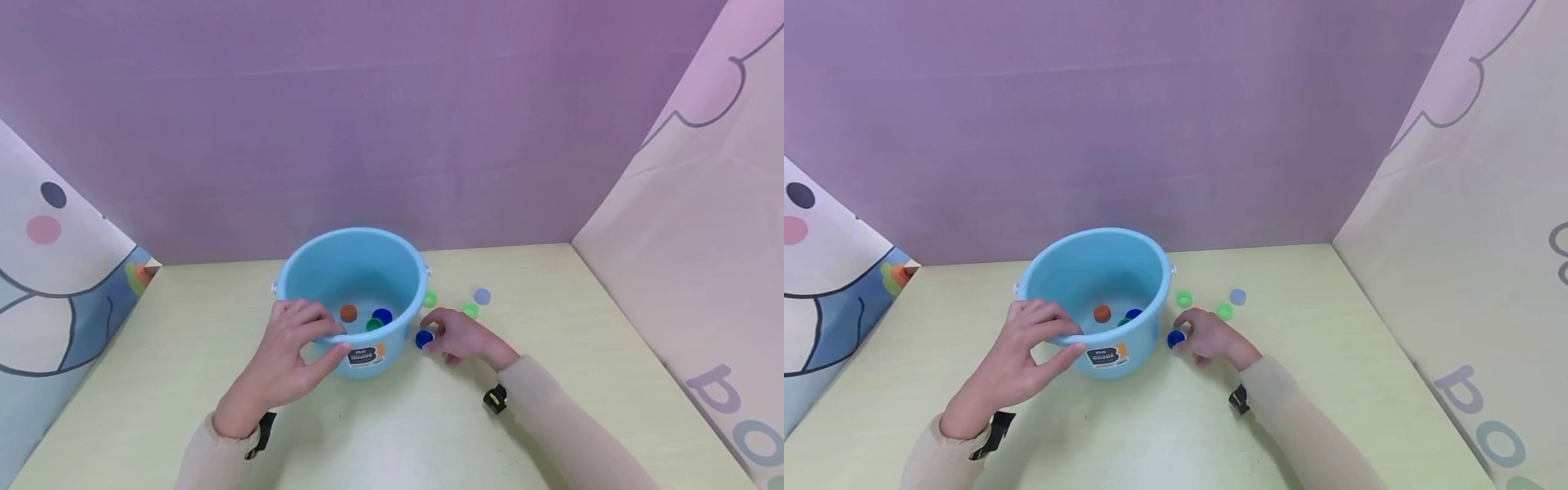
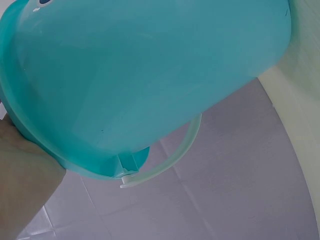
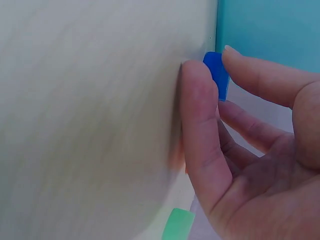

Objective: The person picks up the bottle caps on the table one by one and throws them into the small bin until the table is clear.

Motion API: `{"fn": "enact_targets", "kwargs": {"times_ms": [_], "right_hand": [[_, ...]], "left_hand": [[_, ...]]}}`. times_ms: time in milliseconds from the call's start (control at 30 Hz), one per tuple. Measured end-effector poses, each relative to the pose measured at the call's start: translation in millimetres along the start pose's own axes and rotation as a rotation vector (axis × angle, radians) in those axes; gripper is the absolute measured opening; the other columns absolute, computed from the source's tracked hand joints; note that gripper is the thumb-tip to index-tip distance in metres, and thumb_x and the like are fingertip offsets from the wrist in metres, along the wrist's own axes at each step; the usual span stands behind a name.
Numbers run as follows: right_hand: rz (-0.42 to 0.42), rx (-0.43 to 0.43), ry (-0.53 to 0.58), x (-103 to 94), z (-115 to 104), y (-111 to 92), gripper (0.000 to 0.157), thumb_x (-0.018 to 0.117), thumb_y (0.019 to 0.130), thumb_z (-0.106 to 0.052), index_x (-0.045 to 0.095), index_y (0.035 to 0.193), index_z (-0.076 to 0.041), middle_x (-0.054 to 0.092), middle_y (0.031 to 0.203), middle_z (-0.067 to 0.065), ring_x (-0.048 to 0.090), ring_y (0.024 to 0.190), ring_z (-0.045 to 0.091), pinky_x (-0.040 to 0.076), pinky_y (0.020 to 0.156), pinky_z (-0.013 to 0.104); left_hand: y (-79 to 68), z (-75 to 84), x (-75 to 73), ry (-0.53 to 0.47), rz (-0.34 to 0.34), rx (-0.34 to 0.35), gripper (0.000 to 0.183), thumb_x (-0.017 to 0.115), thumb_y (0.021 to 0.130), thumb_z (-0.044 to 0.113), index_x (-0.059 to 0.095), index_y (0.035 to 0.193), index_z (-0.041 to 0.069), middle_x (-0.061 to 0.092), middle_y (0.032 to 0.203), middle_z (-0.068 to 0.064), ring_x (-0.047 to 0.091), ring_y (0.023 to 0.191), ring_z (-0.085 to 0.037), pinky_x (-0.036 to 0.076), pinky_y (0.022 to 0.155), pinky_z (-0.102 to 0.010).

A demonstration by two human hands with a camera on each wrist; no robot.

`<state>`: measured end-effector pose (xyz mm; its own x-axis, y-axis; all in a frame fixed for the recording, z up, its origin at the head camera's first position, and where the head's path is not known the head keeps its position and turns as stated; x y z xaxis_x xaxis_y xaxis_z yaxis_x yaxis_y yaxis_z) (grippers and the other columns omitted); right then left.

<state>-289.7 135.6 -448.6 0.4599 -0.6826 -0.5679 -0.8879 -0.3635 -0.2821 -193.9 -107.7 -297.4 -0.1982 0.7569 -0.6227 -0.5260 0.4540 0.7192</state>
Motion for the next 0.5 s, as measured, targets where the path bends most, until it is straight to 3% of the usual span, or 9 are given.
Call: {"fn": "enact_targets", "kwargs": {"times_ms": [500], "right_hand": [[-0.01,-0.01,0.005,-1.1,2.3,0.1,0.027,0.077,0.089,-0.009,0.067,0.113,-0.005,0.06,0.091,0.01,0.062,0.063,0.022,0.058,0.059,0.034]], "left_hand": [[-0.6,-0.3,0.2,-0.003,0.0,-0.001,0.032,0.062,0.099,0.046,0.075,0.091,0.018,0.066,0.092,0.008,0.056,0.092,-0.016,0.031,0.086,-0.046]]}}
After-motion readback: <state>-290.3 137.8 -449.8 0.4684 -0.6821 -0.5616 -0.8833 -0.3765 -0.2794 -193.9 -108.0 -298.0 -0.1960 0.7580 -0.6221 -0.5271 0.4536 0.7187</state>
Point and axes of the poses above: each hand's wrist, its own y-axis towards the middle knuckle, its own x-axis out of the palm, z = x × y, the point moved 8 cm from there along y, towards the middle knuckle
